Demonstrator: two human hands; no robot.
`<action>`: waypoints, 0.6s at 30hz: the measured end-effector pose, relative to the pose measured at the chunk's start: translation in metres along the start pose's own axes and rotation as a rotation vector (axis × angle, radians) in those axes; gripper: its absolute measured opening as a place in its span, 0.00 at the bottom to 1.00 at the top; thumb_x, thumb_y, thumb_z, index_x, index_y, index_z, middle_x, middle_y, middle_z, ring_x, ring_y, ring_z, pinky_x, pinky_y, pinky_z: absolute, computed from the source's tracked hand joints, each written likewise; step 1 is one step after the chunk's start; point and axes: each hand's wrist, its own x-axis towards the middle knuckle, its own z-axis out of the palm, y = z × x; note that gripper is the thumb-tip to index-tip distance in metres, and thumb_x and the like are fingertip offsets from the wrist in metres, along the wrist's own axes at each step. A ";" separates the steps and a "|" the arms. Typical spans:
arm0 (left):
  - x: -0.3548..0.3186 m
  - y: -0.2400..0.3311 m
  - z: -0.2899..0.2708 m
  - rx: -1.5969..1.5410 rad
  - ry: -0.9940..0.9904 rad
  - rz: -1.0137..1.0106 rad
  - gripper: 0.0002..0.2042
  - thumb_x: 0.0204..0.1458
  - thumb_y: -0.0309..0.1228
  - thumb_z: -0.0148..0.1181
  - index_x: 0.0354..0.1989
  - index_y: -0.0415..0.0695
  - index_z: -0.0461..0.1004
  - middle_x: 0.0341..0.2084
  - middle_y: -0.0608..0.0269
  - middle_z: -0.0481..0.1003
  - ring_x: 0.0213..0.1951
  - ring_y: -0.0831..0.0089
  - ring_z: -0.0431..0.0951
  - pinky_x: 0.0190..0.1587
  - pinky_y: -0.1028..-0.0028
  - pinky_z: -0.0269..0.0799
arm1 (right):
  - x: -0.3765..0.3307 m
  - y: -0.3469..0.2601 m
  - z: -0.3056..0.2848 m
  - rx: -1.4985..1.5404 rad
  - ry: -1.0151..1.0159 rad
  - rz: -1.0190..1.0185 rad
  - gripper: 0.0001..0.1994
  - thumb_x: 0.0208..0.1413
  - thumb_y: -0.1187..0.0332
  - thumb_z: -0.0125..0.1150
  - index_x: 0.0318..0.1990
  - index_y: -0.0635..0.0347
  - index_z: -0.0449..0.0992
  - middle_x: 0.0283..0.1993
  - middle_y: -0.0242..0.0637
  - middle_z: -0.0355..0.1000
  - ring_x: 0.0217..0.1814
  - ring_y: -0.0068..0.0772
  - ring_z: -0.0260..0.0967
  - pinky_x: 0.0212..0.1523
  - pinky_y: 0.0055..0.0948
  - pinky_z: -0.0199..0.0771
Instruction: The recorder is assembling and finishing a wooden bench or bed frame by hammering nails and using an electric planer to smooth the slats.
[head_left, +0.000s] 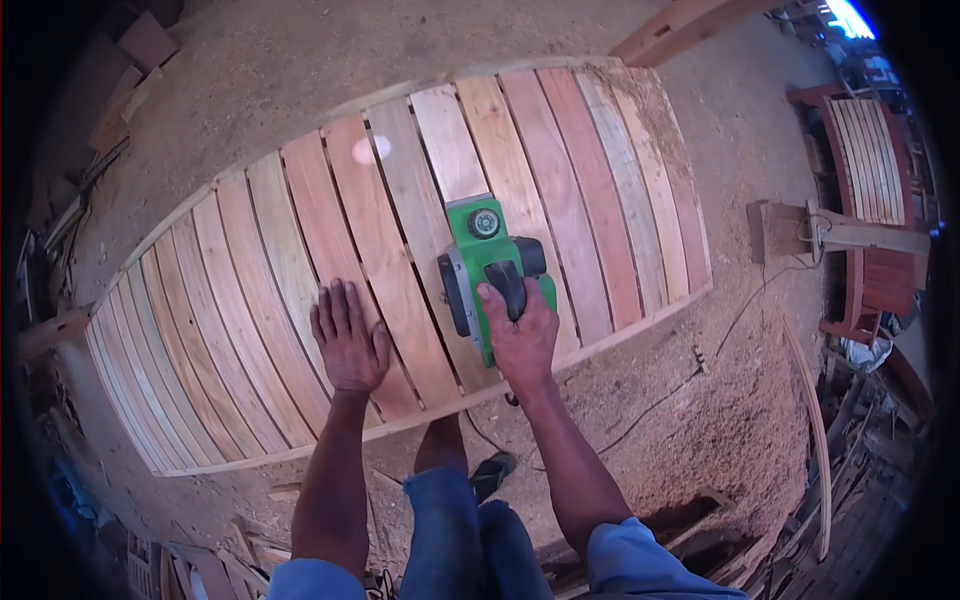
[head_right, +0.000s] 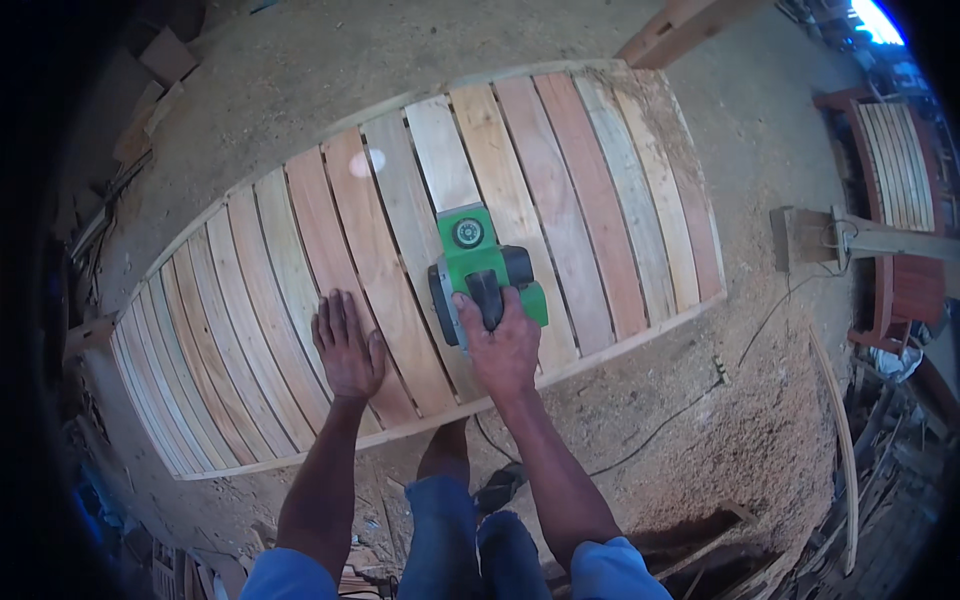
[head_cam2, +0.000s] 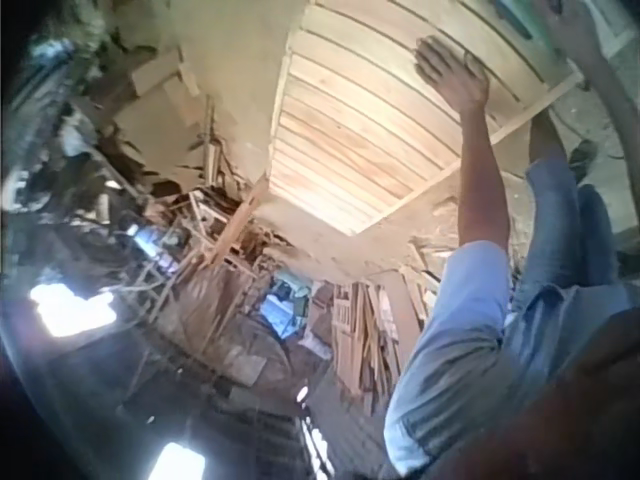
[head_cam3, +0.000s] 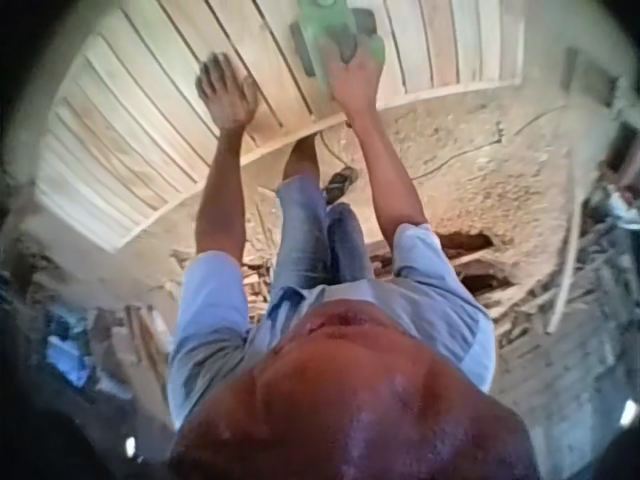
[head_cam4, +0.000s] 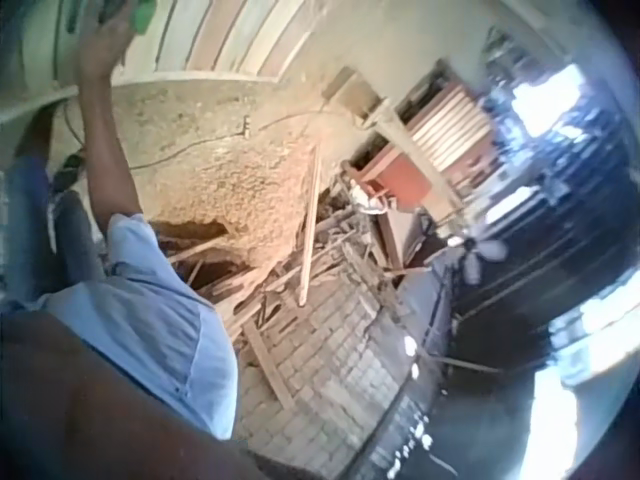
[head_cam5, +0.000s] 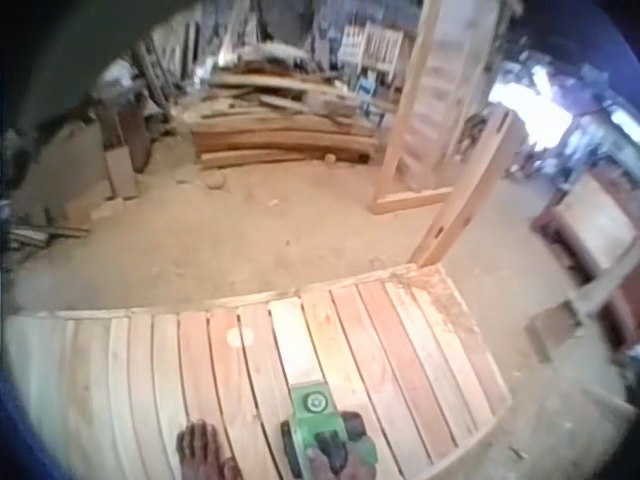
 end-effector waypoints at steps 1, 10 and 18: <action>0.001 0.000 -0.001 0.002 -0.016 -0.001 0.38 0.68 0.46 0.48 0.81 0.34 0.55 0.80 0.40 0.55 0.81 0.40 0.51 0.81 0.42 0.42 | 0.009 -0.007 0.004 -0.002 -0.010 0.010 0.25 0.66 0.48 0.72 0.41 0.68 0.78 0.27 0.49 0.77 0.27 0.48 0.78 0.31 0.45 0.75; 0.004 0.001 -0.001 -0.006 -0.100 -0.034 0.39 0.67 0.48 0.49 0.80 0.32 0.55 0.80 0.37 0.54 0.81 0.39 0.50 0.81 0.41 0.41 | 0.081 -0.047 0.034 0.007 -0.033 0.003 0.29 0.65 0.44 0.71 0.42 0.70 0.78 0.26 0.51 0.76 0.27 0.51 0.78 0.32 0.46 0.76; 0.008 -0.001 -0.002 -0.006 -0.133 -0.038 0.39 0.68 0.49 0.47 0.80 0.31 0.55 0.80 0.36 0.54 0.81 0.37 0.50 0.81 0.40 0.41 | 0.129 -0.078 0.055 0.002 -0.019 -0.052 0.33 0.64 0.39 0.70 0.42 0.71 0.78 0.29 0.54 0.77 0.31 0.54 0.78 0.36 0.48 0.76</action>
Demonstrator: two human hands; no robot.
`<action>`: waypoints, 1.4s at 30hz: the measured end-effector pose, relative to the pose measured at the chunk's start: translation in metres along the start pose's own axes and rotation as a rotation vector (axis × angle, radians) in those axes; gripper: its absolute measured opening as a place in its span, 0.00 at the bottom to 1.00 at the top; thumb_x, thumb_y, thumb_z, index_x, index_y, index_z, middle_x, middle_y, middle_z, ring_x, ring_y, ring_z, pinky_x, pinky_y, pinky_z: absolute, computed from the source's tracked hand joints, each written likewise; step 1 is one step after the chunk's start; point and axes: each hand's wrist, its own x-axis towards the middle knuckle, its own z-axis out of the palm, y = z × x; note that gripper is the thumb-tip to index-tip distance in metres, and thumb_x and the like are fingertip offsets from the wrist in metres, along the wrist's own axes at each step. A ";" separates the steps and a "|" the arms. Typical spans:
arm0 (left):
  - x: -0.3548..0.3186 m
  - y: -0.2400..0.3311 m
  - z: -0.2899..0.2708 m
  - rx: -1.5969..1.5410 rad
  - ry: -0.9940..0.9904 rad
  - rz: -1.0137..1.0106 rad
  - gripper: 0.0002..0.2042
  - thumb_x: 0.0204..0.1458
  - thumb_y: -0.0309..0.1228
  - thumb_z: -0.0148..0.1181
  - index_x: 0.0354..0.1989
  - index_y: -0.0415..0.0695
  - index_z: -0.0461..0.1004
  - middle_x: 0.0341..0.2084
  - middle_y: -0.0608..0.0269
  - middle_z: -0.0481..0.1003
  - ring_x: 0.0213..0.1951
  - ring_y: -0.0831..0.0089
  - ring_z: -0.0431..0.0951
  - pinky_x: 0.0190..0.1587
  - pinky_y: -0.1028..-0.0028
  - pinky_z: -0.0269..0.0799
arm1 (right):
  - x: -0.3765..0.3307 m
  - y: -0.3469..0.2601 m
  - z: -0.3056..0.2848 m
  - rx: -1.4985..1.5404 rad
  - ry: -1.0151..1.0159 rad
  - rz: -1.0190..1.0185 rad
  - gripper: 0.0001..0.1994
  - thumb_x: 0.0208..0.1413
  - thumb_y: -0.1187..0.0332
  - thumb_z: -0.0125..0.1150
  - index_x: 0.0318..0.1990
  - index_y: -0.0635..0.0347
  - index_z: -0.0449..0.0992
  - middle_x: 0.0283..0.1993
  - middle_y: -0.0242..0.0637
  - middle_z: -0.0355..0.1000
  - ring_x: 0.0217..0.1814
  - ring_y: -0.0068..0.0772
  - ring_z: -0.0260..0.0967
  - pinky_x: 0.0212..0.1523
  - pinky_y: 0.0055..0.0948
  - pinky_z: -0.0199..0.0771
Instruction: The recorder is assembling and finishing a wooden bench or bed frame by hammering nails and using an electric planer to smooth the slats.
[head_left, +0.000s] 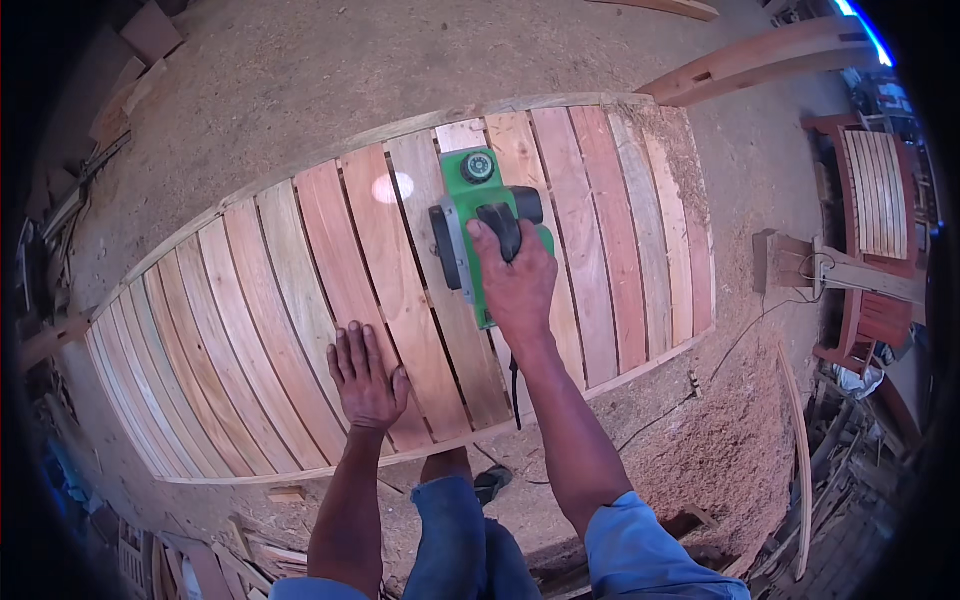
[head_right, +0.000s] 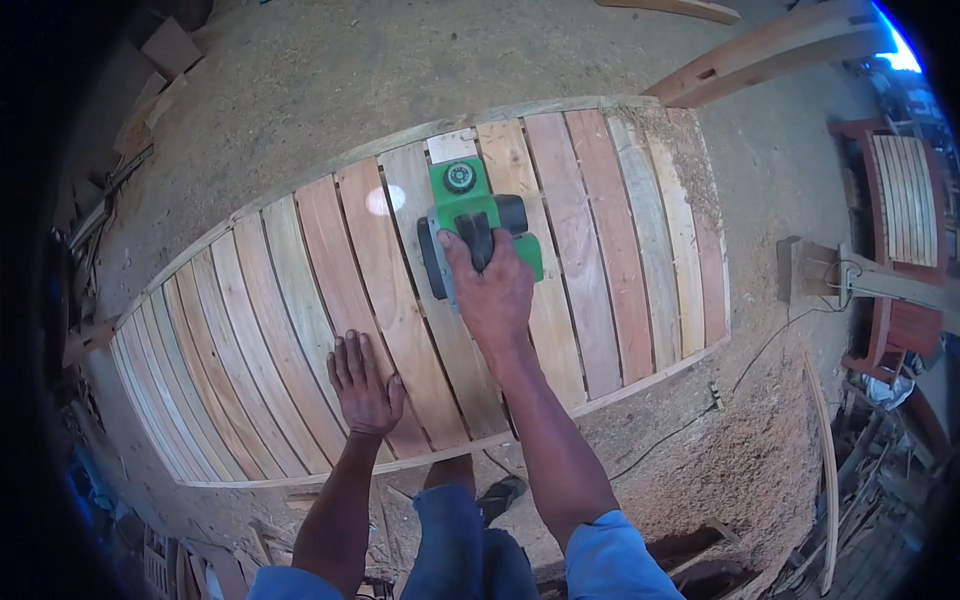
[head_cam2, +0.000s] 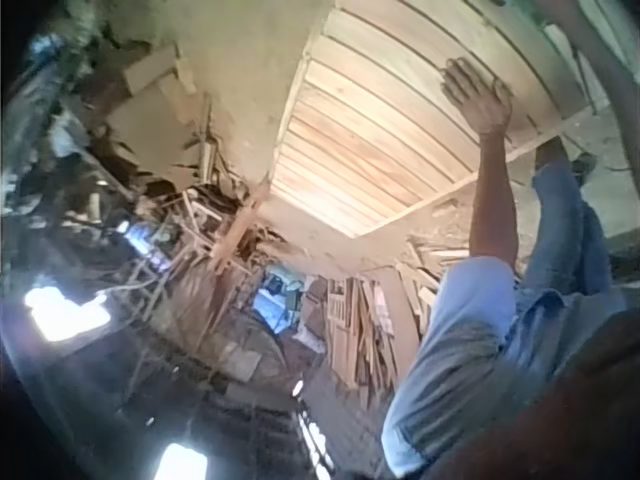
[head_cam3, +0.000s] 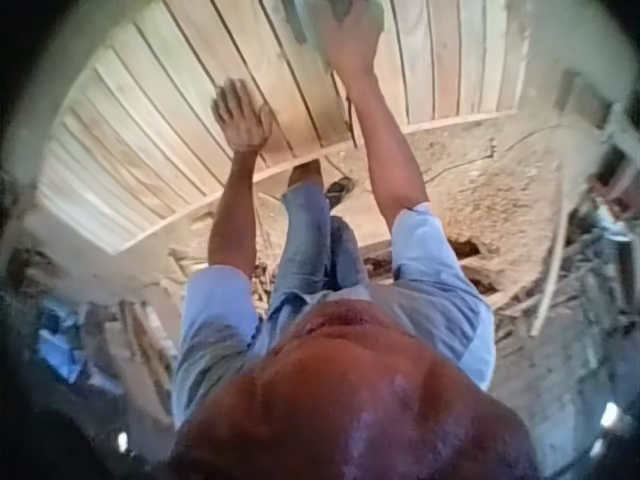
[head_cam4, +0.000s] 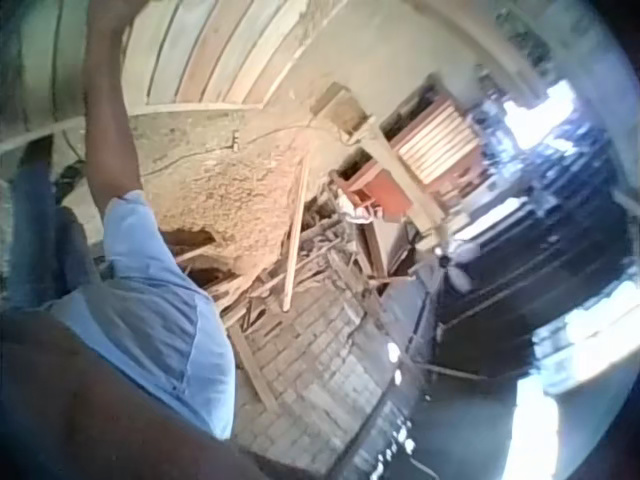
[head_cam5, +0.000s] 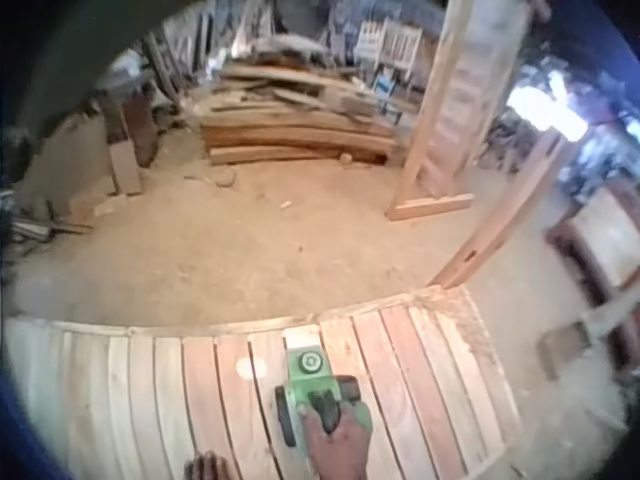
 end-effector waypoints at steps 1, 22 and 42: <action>0.000 0.000 0.000 0.008 -0.005 0.002 0.39 0.68 0.48 0.46 0.80 0.30 0.55 0.79 0.35 0.55 0.81 0.37 0.50 0.81 0.40 0.41 | 0.004 -0.003 0.002 0.010 0.001 -0.008 0.34 0.63 0.39 0.70 0.42 0.71 0.78 0.29 0.54 0.77 0.31 0.54 0.78 0.36 0.48 0.76; -0.002 0.000 -0.001 -0.054 0.047 0.019 0.39 0.67 0.49 0.50 0.81 0.34 0.56 0.81 0.41 0.54 0.82 0.41 0.49 0.81 0.41 0.42 | 0.065 -0.018 0.019 -0.043 -0.022 -0.069 0.33 0.63 0.40 0.69 0.44 0.72 0.83 0.39 0.61 0.82 0.46 0.65 0.81 0.48 0.51 0.78; -0.010 0.000 0.009 0.050 0.129 0.071 0.39 0.68 0.48 0.48 0.81 0.35 0.55 0.80 0.40 0.54 0.81 0.42 0.51 0.81 0.44 0.41 | -0.246 0.162 -0.122 -0.028 -0.006 0.069 0.20 0.63 0.56 0.74 0.48 0.66 0.78 0.27 0.47 0.78 0.26 0.42 0.79 0.31 0.39 0.76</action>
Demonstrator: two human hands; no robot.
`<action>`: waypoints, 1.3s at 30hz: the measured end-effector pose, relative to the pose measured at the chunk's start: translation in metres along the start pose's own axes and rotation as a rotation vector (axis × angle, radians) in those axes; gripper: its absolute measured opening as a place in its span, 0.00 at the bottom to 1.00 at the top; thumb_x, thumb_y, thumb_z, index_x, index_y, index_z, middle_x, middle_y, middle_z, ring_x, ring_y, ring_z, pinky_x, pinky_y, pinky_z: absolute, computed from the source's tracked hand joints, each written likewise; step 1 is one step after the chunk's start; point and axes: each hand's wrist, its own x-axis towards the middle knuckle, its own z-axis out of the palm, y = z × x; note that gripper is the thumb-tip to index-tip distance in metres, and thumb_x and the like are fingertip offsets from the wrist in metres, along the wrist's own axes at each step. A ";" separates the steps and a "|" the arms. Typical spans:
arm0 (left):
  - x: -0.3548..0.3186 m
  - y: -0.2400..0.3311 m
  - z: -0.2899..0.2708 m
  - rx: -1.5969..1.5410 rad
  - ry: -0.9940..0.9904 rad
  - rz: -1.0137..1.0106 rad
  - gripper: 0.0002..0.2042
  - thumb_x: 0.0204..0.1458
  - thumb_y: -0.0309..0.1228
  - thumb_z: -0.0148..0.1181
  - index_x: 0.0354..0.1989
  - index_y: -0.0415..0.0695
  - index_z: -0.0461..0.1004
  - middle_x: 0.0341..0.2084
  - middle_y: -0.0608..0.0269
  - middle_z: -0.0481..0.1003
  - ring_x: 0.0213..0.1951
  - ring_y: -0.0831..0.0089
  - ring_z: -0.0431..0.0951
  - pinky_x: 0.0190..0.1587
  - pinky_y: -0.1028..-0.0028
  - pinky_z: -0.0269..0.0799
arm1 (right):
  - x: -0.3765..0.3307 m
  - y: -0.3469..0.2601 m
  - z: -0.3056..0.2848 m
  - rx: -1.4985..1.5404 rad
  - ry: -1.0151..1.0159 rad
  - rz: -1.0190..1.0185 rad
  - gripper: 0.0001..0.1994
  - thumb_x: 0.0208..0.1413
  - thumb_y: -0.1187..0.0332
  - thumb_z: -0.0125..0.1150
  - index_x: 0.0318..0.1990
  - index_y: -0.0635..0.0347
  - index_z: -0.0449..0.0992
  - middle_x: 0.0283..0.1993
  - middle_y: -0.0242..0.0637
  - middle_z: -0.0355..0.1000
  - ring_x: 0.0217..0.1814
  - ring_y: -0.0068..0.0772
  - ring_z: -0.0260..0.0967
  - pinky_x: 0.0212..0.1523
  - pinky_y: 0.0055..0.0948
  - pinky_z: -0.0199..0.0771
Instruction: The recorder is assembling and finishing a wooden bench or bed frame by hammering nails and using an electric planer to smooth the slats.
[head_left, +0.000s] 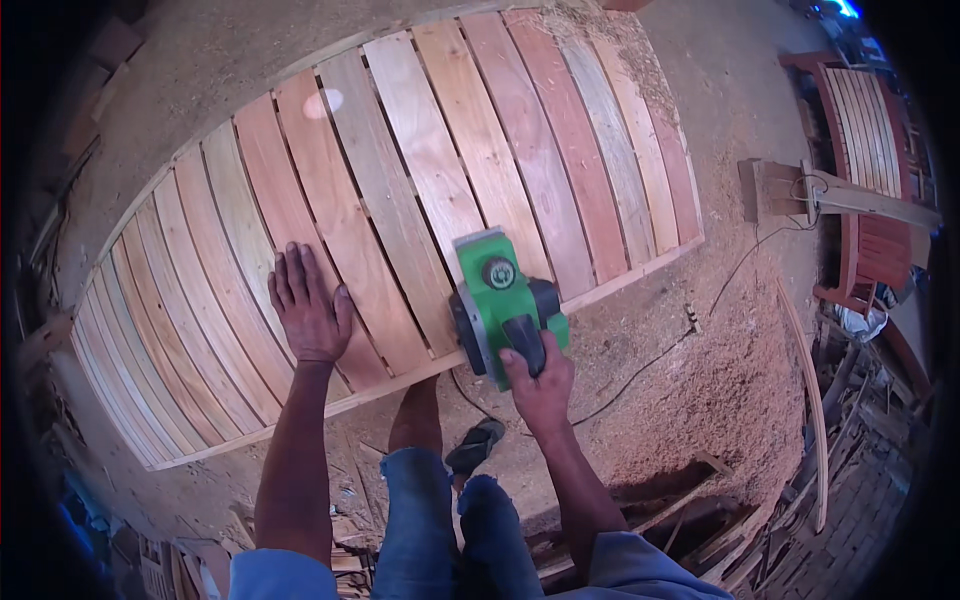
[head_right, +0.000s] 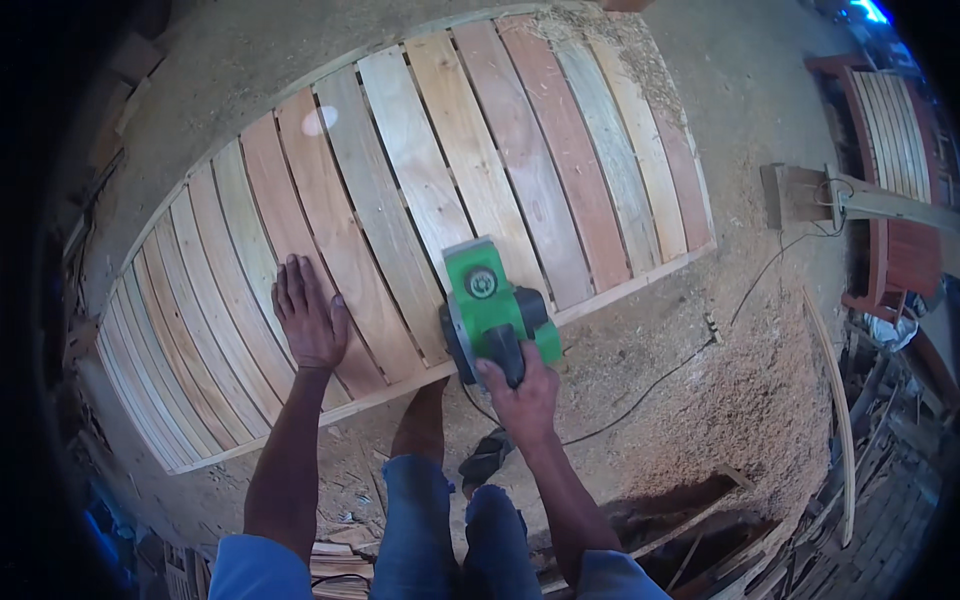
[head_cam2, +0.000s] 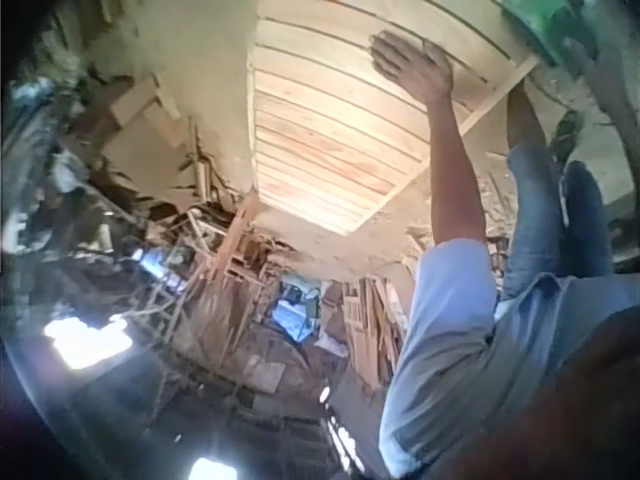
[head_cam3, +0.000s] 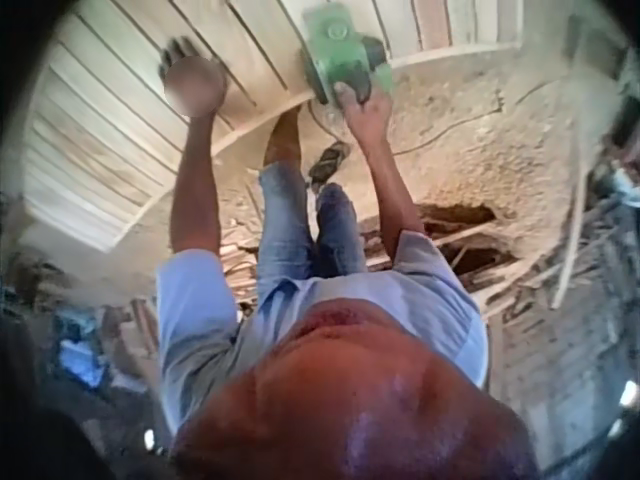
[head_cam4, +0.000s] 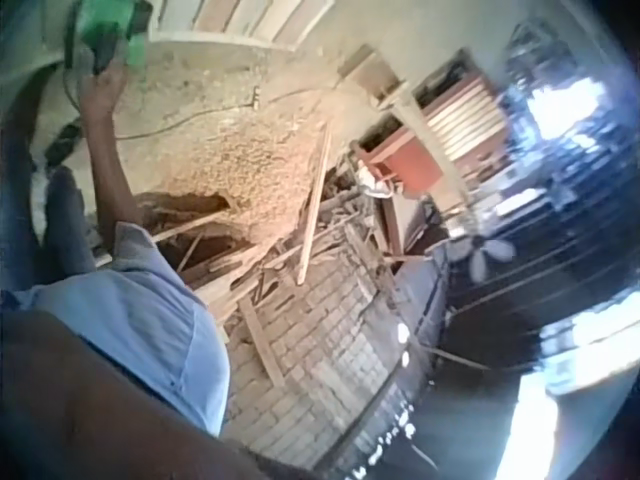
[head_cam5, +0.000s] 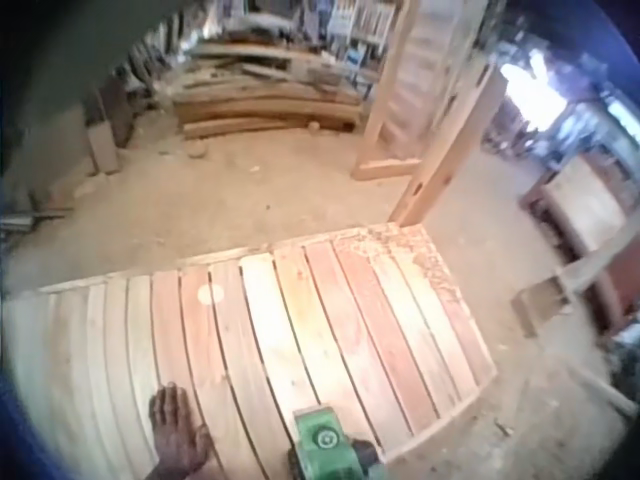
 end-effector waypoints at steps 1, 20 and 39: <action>0.001 0.002 0.000 -0.007 -0.009 -0.002 0.39 0.68 0.48 0.48 0.81 0.35 0.55 0.80 0.39 0.54 0.81 0.42 0.50 0.81 0.43 0.41 | 0.014 -0.012 0.006 0.006 0.016 0.004 0.20 0.63 0.56 0.74 0.47 0.66 0.78 0.26 0.46 0.77 0.26 0.41 0.78 0.31 0.39 0.76; 0.005 -0.006 -0.003 -0.040 -0.133 -0.044 0.40 0.67 0.48 0.46 0.80 0.29 0.54 0.80 0.35 0.52 0.81 0.35 0.48 0.80 0.38 0.40 | 0.292 -0.196 0.125 -0.038 0.076 -0.084 0.35 0.63 0.38 0.68 0.44 0.72 0.80 0.30 0.54 0.78 0.33 0.57 0.79 0.41 0.51 0.77; 0.011 -0.001 -0.006 -0.052 -0.125 -0.059 0.41 0.66 0.49 0.51 0.81 0.33 0.53 0.82 0.39 0.51 0.82 0.39 0.47 0.81 0.40 0.40 | 0.054 -0.074 0.043 0.030 -0.045 0.096 0.23 0.62 0.56 0.74 0.51 0.69 0.78 0.34 0.50 0.80 0.31 0.47 0.79 0.37 0.44 0.78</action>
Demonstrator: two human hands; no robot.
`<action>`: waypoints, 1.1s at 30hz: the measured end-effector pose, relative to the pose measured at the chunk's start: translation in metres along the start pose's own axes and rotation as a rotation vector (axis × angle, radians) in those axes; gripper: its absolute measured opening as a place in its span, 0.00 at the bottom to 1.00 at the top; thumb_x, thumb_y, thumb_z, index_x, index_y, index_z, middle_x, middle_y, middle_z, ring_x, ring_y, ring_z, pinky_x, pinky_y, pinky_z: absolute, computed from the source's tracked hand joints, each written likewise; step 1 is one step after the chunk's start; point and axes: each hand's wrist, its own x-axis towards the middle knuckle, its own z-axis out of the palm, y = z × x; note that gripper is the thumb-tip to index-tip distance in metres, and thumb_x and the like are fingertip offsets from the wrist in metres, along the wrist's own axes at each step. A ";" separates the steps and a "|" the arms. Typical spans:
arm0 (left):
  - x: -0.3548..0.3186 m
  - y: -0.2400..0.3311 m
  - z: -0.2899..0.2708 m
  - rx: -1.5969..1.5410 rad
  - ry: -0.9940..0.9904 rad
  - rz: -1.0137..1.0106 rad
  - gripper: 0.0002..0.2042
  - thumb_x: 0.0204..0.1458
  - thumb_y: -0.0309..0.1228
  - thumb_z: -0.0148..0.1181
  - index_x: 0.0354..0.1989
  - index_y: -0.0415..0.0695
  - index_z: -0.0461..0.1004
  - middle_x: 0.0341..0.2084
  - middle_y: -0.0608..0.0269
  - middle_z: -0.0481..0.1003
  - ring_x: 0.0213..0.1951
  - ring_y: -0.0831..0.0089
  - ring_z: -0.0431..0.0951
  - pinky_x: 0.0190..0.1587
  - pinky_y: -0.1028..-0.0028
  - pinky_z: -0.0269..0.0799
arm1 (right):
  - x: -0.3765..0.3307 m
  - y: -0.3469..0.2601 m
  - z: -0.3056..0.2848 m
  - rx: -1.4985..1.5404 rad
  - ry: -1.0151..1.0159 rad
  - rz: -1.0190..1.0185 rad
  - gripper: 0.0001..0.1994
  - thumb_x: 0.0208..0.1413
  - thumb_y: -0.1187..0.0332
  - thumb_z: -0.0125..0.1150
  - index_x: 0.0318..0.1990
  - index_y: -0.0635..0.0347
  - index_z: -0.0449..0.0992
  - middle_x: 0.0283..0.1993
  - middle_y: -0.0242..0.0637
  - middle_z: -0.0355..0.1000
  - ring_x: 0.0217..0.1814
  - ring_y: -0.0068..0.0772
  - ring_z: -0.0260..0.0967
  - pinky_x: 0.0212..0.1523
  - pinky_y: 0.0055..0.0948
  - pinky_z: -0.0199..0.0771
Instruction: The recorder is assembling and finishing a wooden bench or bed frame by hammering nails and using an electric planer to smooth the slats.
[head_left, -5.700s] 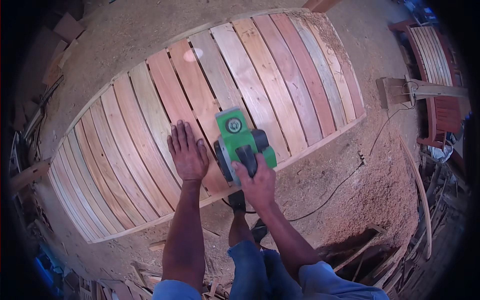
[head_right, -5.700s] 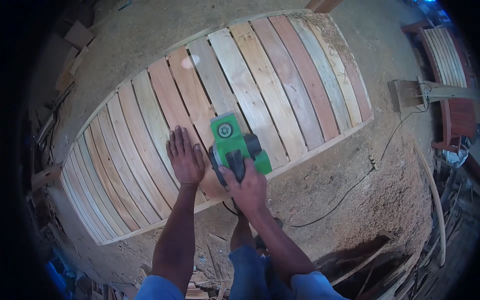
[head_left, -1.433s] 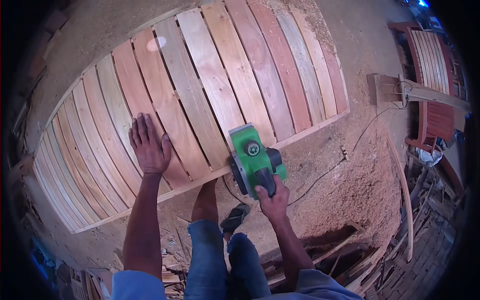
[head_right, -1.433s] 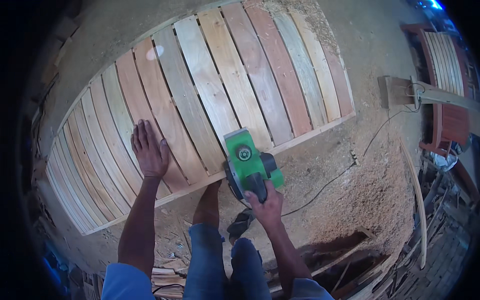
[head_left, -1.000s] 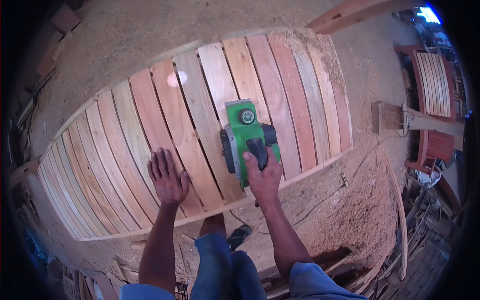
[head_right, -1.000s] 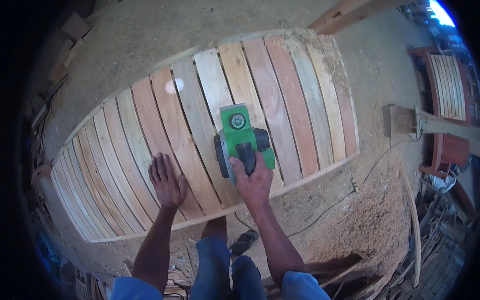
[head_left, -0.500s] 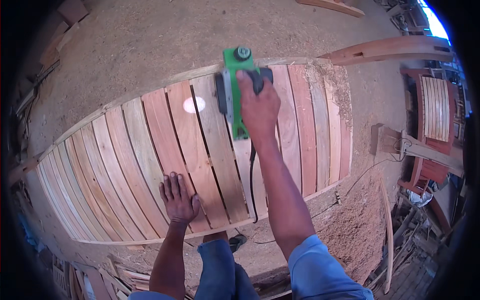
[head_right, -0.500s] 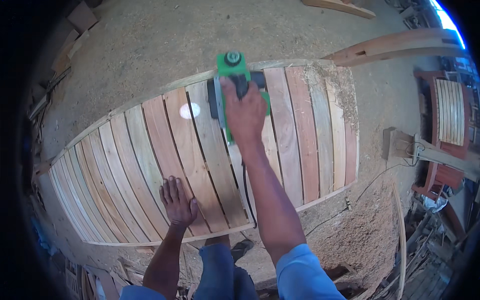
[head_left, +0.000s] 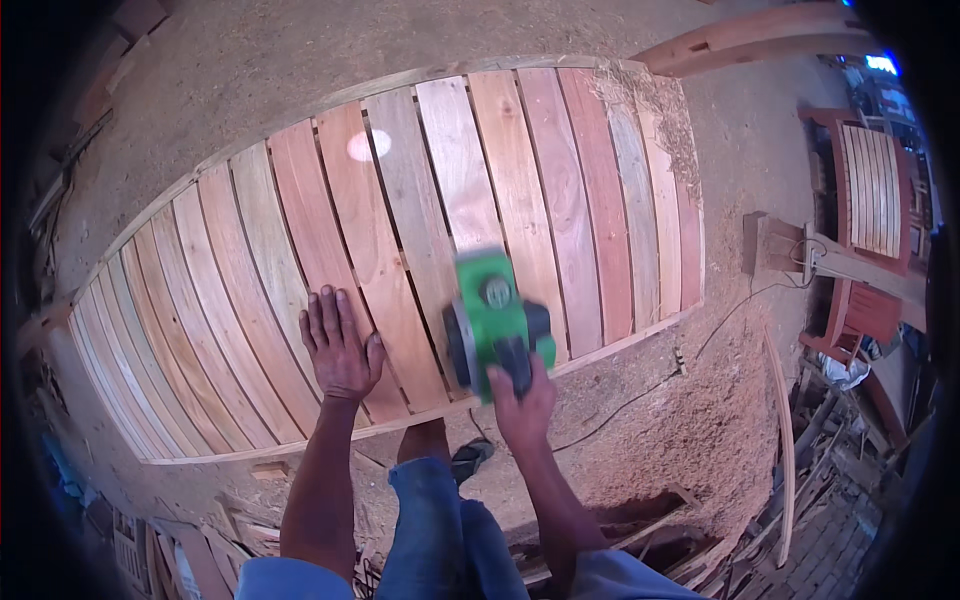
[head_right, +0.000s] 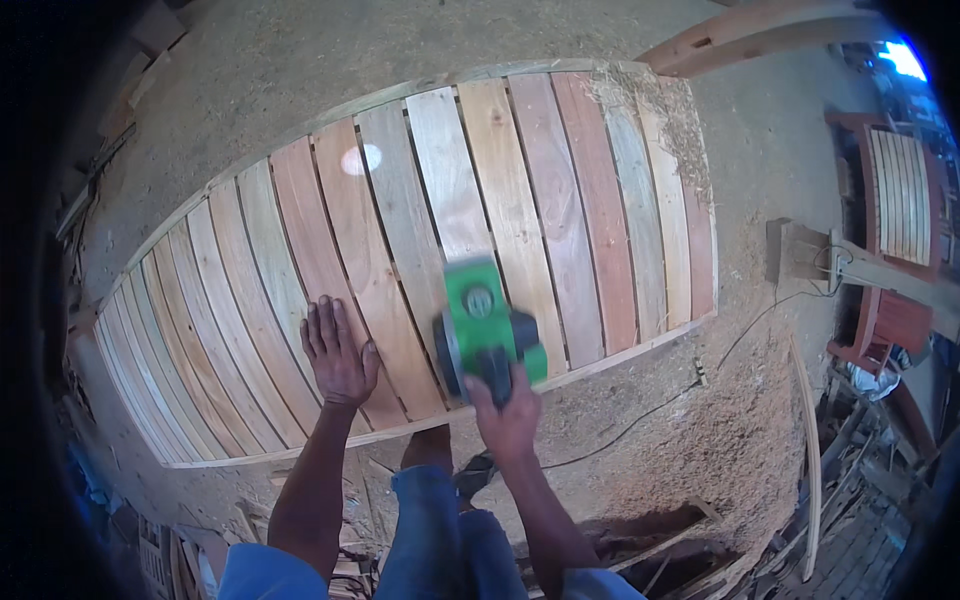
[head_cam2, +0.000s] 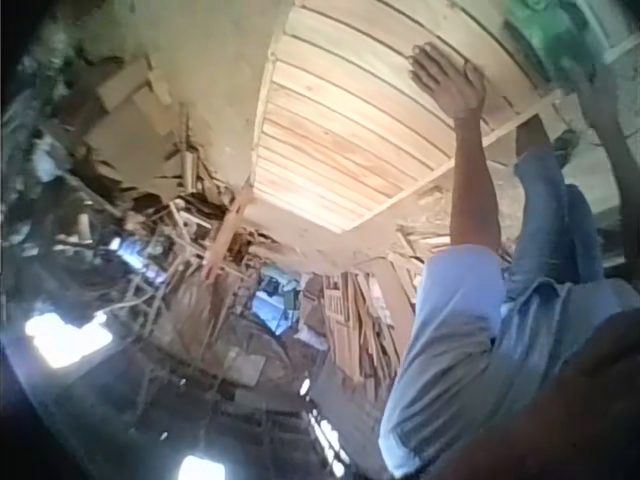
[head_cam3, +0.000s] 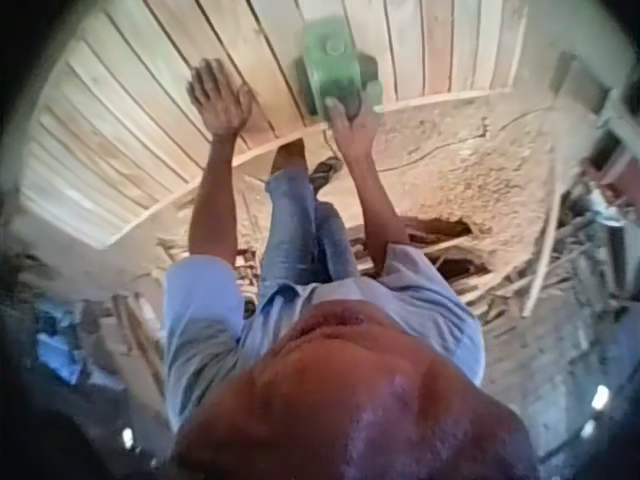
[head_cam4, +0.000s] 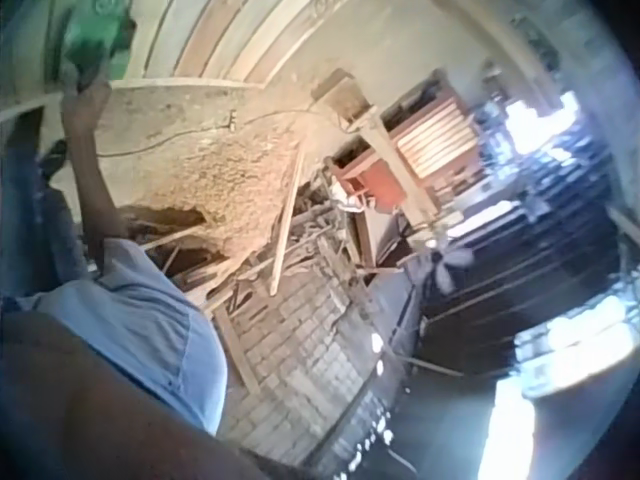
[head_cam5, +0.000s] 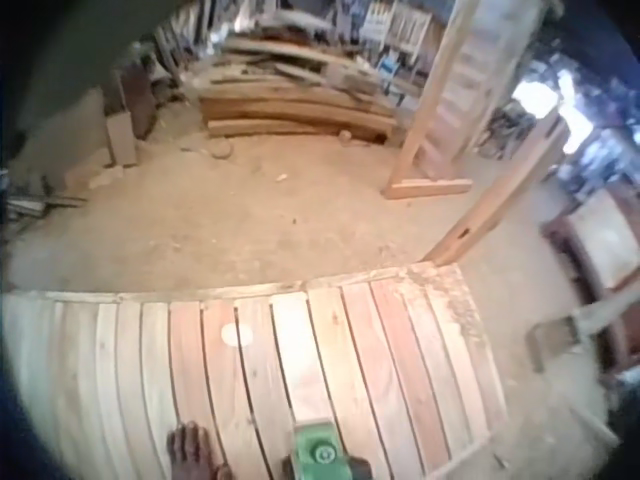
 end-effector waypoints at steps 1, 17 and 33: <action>0.000 0.002 0.002 -0.005 0.007 0.001 0.41 0.66 0.49 0.50 0.81 0.32 0.54 0.81 0.39 0.51 0.82 0.39 0.47 0.81 0.40 0.39 | -0.019 0.015 -0.006 -0.077 0.019 -0.028 0.22 0.61 0.57 0.74 0.49 0.67 0.78 0.32 0.47 0.79 0.30 0.46 0.79 0.35 0.43 0.78; -0.003 -0.003 0.002 -0.002 0.006 -0.006 0.40 0.67 0.49 0.49 0.80 0.33 0.55 0.81 0.38 0.52 0.82 0.38 0.48 0.81 0.39 0.39 | 0.055 -0.039 0.033 0.021 0.043 -0.092 0.20 0.62 0.56 0.76 0.42 0.65 0.76 0.26 0.45 0.77 0.24 0.44 0.76 0.30 0.40 0.75; -0.005 -0.009 0.007 0.003 -0.015 -0.008 0.40 0.67 0.50 0.48 0.80 0.32 0.55 0.81 0.37 0.51 0.82 0.38 0.48 0.80 0.38 0.41 | 0.190 -0.145 0.079 -0.029 0.018 -0.063 0.29 0.62 0.45 0.74 0.43 0.70 0.80 0.30 0.54 0.79 0.31 0.54 0.80 0.35 0.46 0.77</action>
